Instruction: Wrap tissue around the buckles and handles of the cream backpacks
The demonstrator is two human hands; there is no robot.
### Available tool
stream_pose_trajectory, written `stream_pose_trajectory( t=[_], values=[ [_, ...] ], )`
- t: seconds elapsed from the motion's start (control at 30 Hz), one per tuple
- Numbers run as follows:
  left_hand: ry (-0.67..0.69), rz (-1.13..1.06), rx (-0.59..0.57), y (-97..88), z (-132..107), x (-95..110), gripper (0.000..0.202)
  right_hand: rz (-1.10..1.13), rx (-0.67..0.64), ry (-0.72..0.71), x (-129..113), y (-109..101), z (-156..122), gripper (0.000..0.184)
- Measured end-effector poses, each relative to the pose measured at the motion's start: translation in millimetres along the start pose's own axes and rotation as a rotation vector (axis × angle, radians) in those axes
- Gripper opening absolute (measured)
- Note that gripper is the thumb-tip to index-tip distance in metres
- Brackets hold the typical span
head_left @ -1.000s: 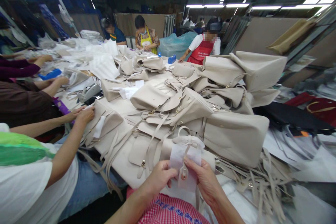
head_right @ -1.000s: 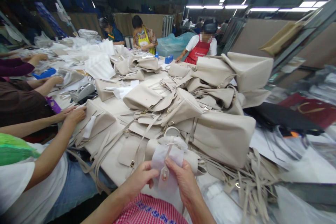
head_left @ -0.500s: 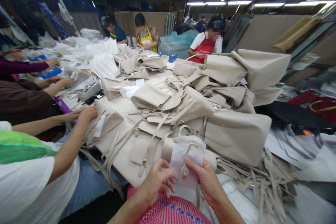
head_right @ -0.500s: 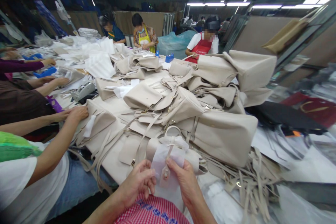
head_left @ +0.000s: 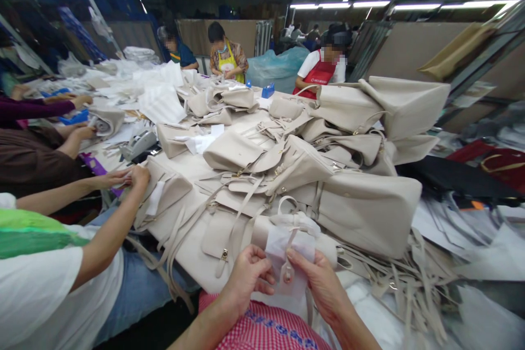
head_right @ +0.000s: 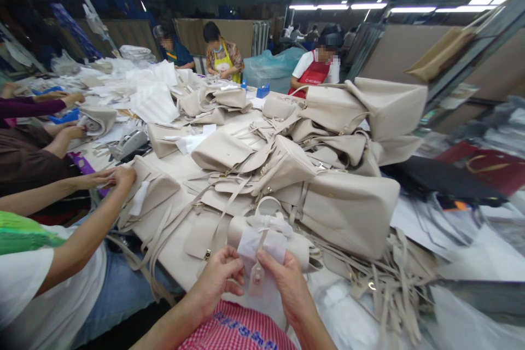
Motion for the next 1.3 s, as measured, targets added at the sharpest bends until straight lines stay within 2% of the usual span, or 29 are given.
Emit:
stream_pose_trajectory(
  t=[0.23,0.77,0.97,1.2,1.3],
  values=[
    [-0.044,-0.051,-0.033,0.9,0.4,0.7,0.024,0.006,0.005,0.014,0.2,0.7,0.2,0.032],
    [0.037,-0.061,-0.006,2.4,9.4,-4.0,0.024,0.072,-0.043,0.023,-2.6,4.6,1.1,0.032],
    [0.106,-0.066,-0.032,-6.3,8.6,-7.1,0.026,0.100,0.015,0.013,-2.0,3.0,2.8,0.031],
    [0.139,0.039,0.017,-23.1,10.9,-19.8,0.020,0.148,0.078,0.010,-2.8,8.0,5.5,0.033],
    [0.116,0.106,-0.048,-24.1,7.2,-18.6,0.020,0.148,0.079,0.008,-2.5,10.0,5.8,0.031]
  ],
)
Point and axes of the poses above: each hand's wrist, its own z-axis towards the middle knuckle, its own y-axis out of the palm, x = y × z, the point moved 1 cm from there along z, towards the middle knuckle, and after that the axes turned 5 degrees about -y, right-handed, at the moved point
